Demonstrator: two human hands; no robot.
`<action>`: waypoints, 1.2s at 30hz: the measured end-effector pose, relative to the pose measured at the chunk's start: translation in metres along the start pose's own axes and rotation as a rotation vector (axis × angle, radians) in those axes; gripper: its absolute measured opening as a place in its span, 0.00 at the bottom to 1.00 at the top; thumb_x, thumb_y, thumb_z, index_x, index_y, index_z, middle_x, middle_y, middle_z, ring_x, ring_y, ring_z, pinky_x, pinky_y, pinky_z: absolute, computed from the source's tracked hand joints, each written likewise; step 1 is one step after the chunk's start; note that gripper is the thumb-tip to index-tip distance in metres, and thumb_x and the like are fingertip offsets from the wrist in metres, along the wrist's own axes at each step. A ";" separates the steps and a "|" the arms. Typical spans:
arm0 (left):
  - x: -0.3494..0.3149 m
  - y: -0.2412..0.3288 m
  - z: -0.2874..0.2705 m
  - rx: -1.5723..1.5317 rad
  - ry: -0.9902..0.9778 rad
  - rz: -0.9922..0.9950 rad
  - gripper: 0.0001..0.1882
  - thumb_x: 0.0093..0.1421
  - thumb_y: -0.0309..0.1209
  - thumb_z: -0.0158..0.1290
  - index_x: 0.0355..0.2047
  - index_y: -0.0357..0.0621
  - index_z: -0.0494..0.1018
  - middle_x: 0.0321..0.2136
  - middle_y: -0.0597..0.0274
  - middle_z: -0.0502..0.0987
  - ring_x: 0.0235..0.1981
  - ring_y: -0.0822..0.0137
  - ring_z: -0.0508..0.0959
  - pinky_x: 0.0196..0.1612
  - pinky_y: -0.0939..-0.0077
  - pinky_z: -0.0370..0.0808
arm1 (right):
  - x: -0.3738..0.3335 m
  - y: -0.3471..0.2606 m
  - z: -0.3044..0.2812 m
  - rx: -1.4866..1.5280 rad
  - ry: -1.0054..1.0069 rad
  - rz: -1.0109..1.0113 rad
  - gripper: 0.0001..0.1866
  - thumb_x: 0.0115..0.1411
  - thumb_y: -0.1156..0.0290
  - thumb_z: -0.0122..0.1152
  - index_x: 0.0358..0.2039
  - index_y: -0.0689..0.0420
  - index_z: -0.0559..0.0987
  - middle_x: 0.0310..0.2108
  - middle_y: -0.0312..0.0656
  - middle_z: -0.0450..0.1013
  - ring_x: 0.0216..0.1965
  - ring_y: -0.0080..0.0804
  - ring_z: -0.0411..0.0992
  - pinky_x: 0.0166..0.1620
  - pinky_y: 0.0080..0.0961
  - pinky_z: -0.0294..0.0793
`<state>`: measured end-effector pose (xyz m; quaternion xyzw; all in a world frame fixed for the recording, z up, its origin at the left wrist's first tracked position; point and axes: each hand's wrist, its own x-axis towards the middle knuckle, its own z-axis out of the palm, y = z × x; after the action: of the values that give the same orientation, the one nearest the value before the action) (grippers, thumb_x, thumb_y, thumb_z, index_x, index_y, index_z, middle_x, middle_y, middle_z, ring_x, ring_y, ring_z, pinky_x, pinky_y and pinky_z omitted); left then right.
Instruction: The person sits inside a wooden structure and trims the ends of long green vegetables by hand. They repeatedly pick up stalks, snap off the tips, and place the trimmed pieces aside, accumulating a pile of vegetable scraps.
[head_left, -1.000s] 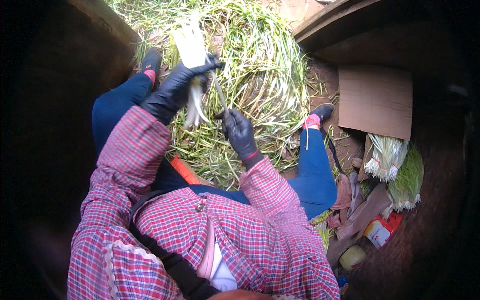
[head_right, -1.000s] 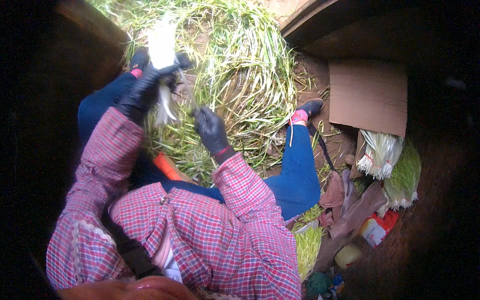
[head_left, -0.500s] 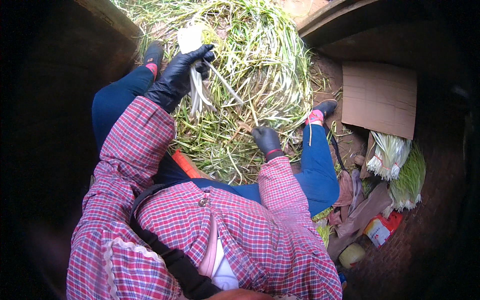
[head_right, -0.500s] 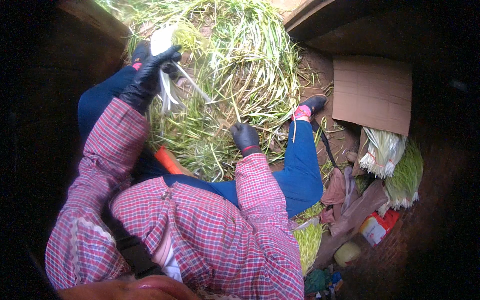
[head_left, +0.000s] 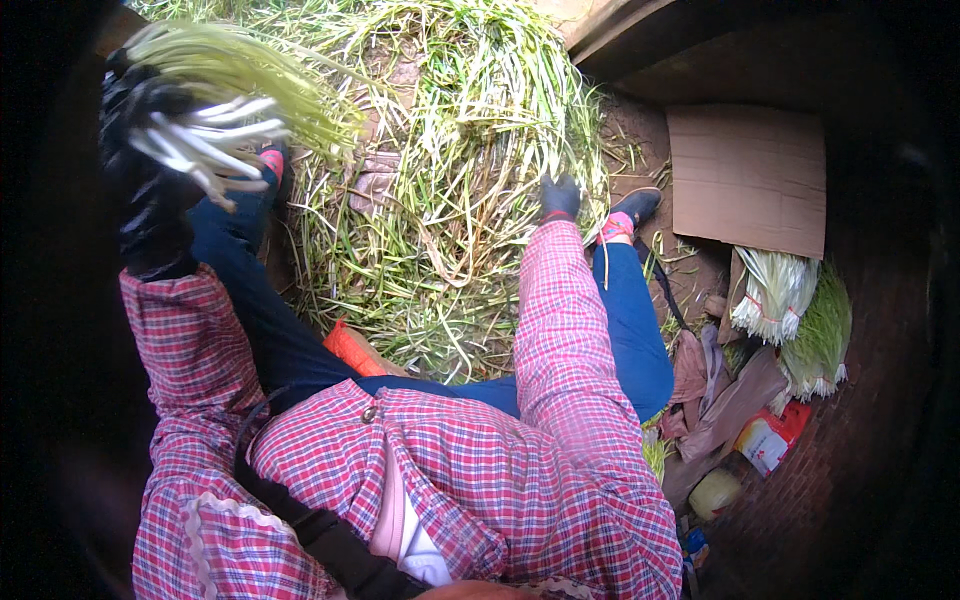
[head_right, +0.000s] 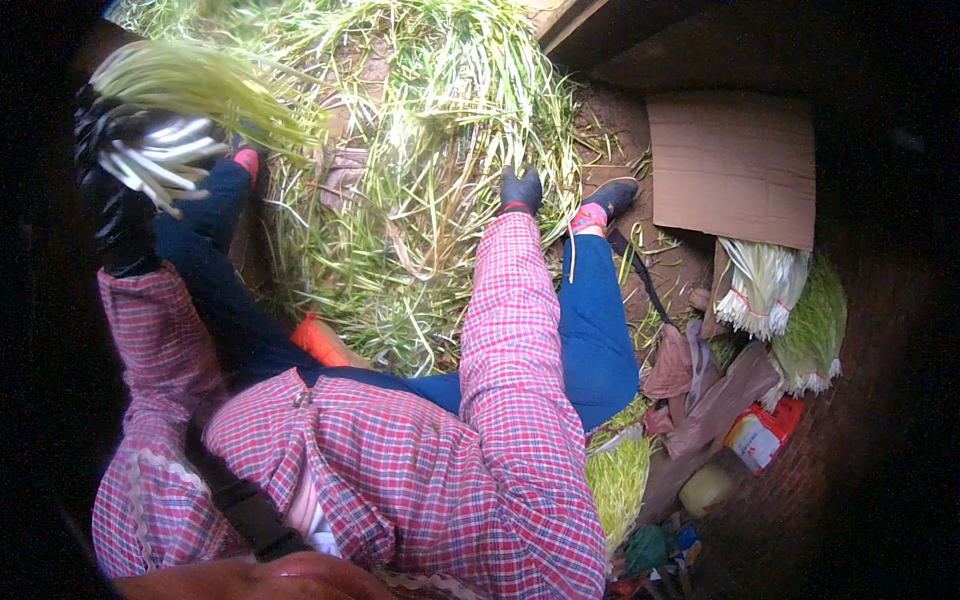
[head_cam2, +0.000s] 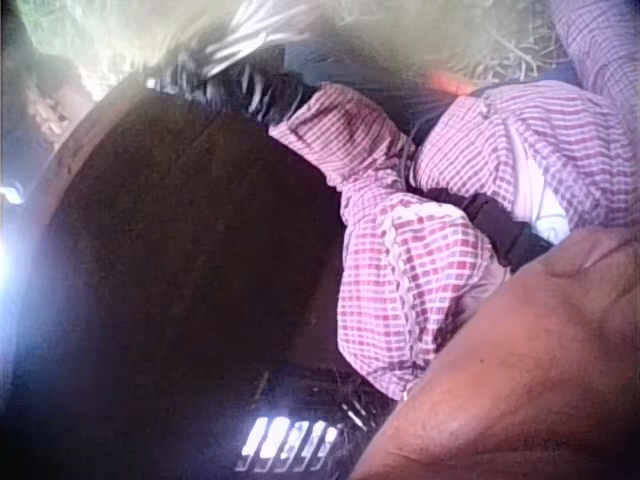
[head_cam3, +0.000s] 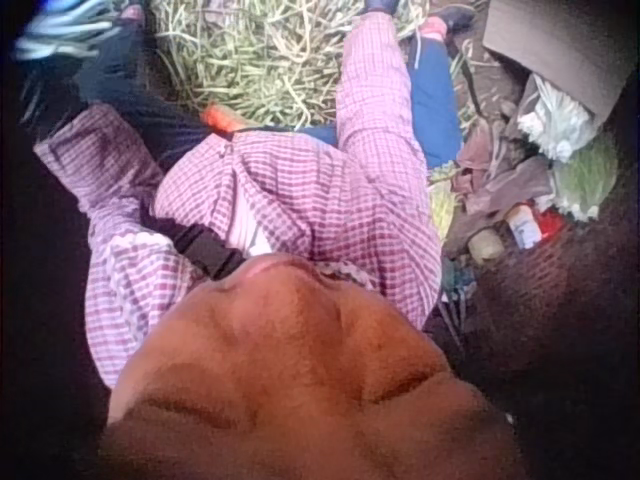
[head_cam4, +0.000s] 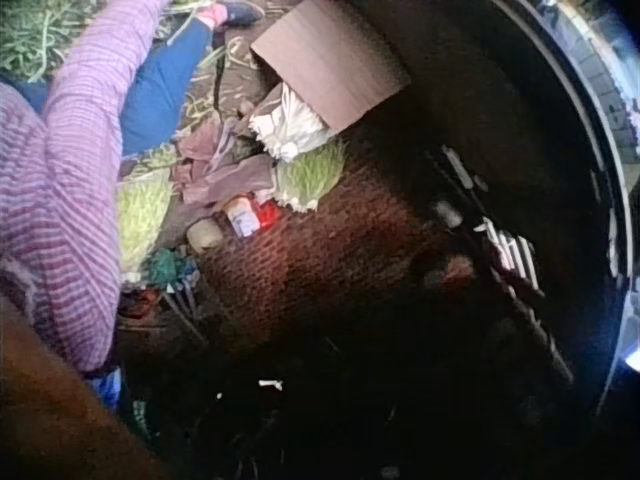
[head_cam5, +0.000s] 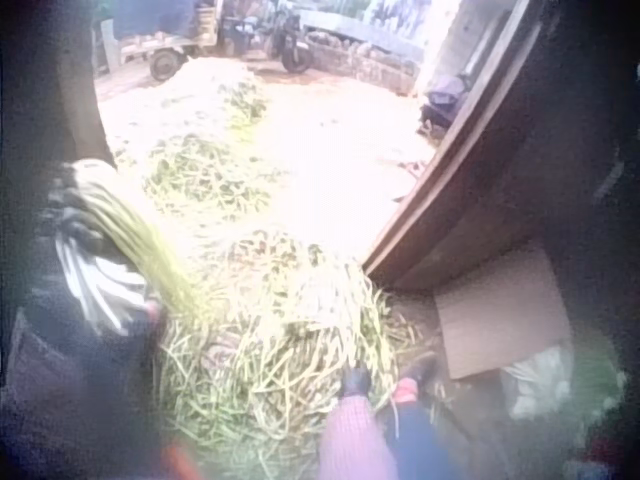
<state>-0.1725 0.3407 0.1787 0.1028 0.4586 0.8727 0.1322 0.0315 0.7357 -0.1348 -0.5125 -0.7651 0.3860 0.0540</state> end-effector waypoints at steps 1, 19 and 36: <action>0.001 0.006 -0.007 -0.007 0.035 -0.011 0.20 0.58 0.28 0.45 0.51 0.35 0.59 0.33 0.59 0.72 0.33 0.68 0.73 0.39 0.73 0.71 | 0.001 -0.005 -0.001 -0.111 -0.009 -0.001 0.26 0.47 0.64 0.62 0.45 0.64 0.71 0.41 0.53 0.70 0.38 0.40 0.72 0.43 0.28 0.69; -0.029 -0.077 0.054 -0.368 -0.270 -0.528 0.24 0.57 0.29 0.45 0.54 0.40 0.58 0.26 0.70 0.69 0.25 0.75 0.68 0.31 0.78 0.69 | -0.097 -0.058 -0.122 0.823 -0.712 0.047 0.12 0.53 0.72 0.55 0.38 0.62 0.74 0.32 0.39 0.75 0.28 0.19 0.71 0.29 0.14 0.70; -0.064 -0.122 0.069 0.058 -0.269 -0.839 0.22 0.51 0.31 0.54 0.47 0.39 0.65 0.31 0.67 0.73 0.19 0.78 0.69 0.26 0.78 0.71 | -0.165 -0.121 -0.104 0.808 -0.682 -0.358 0.09 0.50 0.75 0.61 0.33 0.62 0.77 0.25 0.35 0.74 0.25 0.18 0.69 0.28 0.15 0.69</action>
<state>-0.0746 0.4398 0.1124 0.0241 0.4635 0.7093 0.5306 0.0691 0.6335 0.0676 -0.1593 -0.6055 0.7774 0.0601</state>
